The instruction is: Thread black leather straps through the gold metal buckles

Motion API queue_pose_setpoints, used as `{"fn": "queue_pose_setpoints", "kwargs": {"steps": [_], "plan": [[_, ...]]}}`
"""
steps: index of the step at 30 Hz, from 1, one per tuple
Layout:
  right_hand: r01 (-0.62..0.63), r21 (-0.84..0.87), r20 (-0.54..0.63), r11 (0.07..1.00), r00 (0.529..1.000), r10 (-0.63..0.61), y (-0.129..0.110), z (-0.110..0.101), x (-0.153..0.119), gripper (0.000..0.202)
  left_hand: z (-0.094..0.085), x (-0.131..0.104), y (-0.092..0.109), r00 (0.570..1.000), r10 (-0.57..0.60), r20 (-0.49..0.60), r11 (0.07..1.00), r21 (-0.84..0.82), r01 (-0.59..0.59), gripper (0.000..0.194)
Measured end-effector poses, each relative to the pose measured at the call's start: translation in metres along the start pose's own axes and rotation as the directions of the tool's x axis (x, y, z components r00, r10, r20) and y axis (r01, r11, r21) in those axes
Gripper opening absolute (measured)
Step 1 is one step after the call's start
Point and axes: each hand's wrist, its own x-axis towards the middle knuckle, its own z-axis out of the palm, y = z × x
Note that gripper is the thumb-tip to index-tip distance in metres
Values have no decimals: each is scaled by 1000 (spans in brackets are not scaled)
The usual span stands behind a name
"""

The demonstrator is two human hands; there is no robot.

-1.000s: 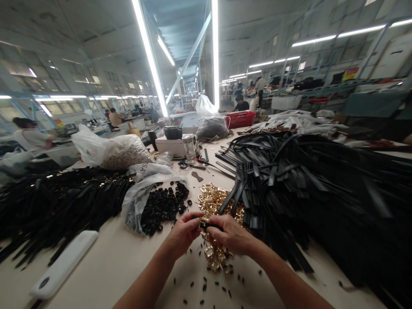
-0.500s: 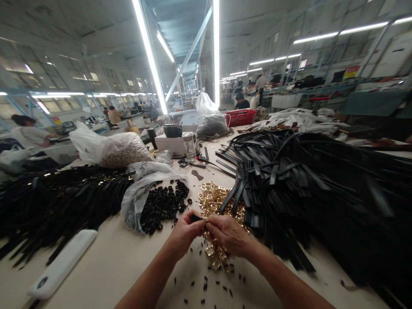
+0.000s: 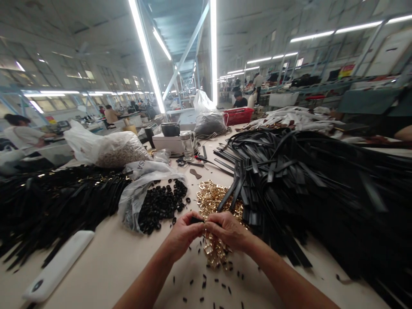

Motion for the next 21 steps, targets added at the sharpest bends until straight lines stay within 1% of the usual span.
{"fn": "queue_pose_setpoints", "kwargs": {"steps": [5, 9, 13, 17, 21], "plan": [[-26, 12, 15, 1000, 1000, 26, -1, -3, -2, 31, 3, -2, 1, 1000, -15, 4, 1000, 2, 15, 20], [10, -93, -34, 996, 999, -14, -3, -5, -3, 27, 4, -4, 3, 1000, -18, 24, 1000, -23, 19, 20], [56, -201, -58, 978, 996, -69, -10, -4, -4, 25, 5, -3, 2, 1000, -11, 21, 1000, -22, 11, 18], [56, -270, -79, 961, 994, -80, -16, -2, -5, 23, 5, -1, 0, 1000, -21, -19, 998, -52, 20, 16], [4, -248, -100, 969, 995, -29, -16, -7, -5, 16, 0, 3, 2, 995, 30, -92, 995, -87, -38, 18]]}}
